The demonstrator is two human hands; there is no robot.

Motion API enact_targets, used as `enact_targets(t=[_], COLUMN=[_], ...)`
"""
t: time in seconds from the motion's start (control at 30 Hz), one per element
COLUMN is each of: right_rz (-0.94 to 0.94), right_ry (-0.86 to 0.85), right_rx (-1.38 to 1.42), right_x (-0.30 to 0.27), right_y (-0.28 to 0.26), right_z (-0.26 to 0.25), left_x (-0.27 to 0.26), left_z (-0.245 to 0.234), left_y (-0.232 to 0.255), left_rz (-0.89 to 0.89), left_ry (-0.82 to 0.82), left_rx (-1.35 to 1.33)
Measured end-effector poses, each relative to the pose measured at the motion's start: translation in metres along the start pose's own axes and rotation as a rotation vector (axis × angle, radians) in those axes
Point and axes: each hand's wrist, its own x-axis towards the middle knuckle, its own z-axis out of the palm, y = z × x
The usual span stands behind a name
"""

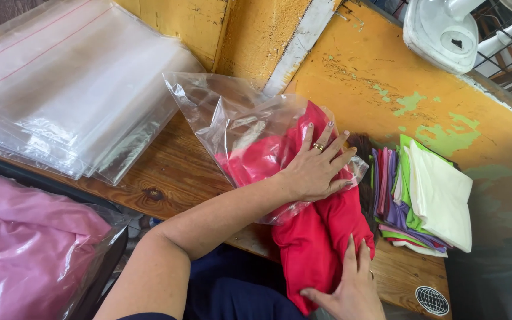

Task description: Brushing a pillow with a duster to clean it before placing it into a clear plastic bag for packaging.

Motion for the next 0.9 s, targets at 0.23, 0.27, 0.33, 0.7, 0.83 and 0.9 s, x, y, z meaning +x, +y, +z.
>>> enact_targets(t=[0.23, 0.27, 0.33, 0.7, 0.83, 0.9], right_rz=[-0.144, -0.214, -0.284, -0.247, -0.134, -0.094], right_ry=[0.380, 0.408, 0.438, 0.564, 0.542, 0.540], right_rx=[0.128, 0.144, 0.160, 0.334, 0.333, 0.313], right_x=[0.043, 0.046, 0.047, 0.063, 0.057, 0.060], right_y=[0.036, 0.036, 0.030, 0.010, 0.009, 0.013], right_z=[0.012, 0.013, 0.011, 0.010, -0.007, -0.006], left_x=[-0.001, -0.002, -0.001, -0.012, -0.012, -0.014], left_z=[0.008, 0.015, 0.019, -0.012, -0.030, -0.038], left_y=[0.014, 0.014, 0.017, 0.054, 0.014, -0.008], left_rz=[0.041, 0.082, 0.127, 0.227, 0.145, -0.007], left_ry=[-0.046, 0.120, 0.287, 0.302, 0.325, 0.074], left_rx=[-0.052, -0.049, -0.046, -0.190, -0.138, -0.103])
